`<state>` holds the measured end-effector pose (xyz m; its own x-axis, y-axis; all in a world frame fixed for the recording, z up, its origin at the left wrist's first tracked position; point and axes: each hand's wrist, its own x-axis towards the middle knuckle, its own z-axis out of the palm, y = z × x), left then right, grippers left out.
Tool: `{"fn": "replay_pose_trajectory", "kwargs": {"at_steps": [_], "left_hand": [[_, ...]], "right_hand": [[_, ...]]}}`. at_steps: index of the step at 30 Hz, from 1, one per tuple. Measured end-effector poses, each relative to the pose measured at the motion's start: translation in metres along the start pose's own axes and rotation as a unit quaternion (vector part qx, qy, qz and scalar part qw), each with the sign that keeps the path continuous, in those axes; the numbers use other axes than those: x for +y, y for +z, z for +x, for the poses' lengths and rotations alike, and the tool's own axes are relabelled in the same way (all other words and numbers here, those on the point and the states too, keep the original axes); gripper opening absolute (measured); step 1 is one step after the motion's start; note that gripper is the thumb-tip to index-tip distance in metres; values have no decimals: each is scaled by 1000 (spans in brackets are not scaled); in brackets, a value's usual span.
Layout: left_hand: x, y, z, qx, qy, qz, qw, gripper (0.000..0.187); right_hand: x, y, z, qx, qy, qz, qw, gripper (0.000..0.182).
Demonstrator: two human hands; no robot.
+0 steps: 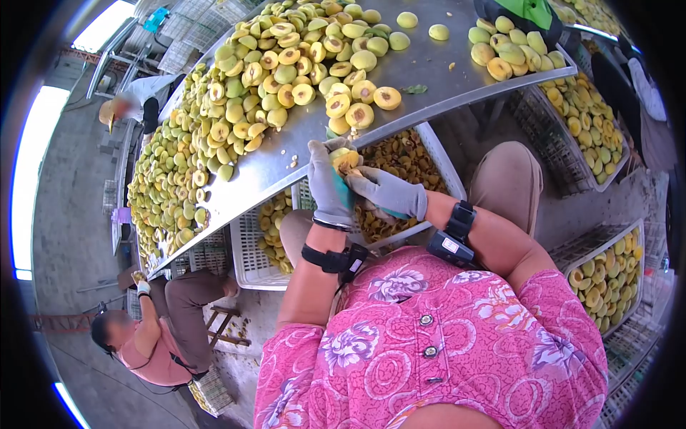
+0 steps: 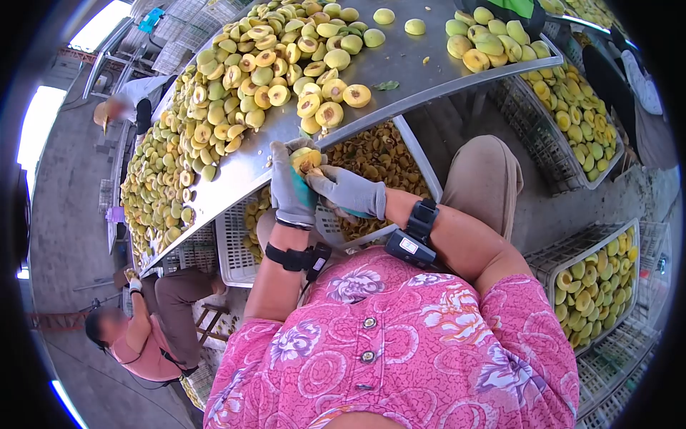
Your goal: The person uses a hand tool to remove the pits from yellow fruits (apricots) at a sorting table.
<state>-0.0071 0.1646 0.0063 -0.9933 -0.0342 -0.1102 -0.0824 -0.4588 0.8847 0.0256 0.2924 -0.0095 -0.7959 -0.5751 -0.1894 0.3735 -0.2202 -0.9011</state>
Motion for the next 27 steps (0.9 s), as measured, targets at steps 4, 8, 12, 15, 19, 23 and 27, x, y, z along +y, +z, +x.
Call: {"fn": "replay_pose_trajectory", "kwargs": {"at_steps": [4, 8, 12, 15, 19, 23, 27], "left_hand": [[-13, -7, 5, 24, 126, 138, 982, 50], [6, -2, -3, -13, -33, 6, 999, 51], [-8, -10, 0, -3, 66, 157, 985, 55], [-2, -10, -2, -3, 38, 111, 993, 56], [-1, -9, -4, -22, 22, 99, 995, 56], [8, -9, -6, -38, -12, 114, 993, 59], [12, -18, -3, -140, -67, 91, 984, 61]], "right_hand": [[7, 0, 4, 1, 1, 25, 1000, 30], [-1, 0, -5, -31, 28, 43, 998, 31], [11, 0, 1, -32, 30, 73, 996, 32], [17, -2, 3, -40, 44, 95, 994, 32], [15, 1, 1, -38, 57, 115, 991, 31], [10, -4, -6, -98, 84, 167, 977, 33], [-1, 0, -15, -136, 161, 218, 953, 35]]}}
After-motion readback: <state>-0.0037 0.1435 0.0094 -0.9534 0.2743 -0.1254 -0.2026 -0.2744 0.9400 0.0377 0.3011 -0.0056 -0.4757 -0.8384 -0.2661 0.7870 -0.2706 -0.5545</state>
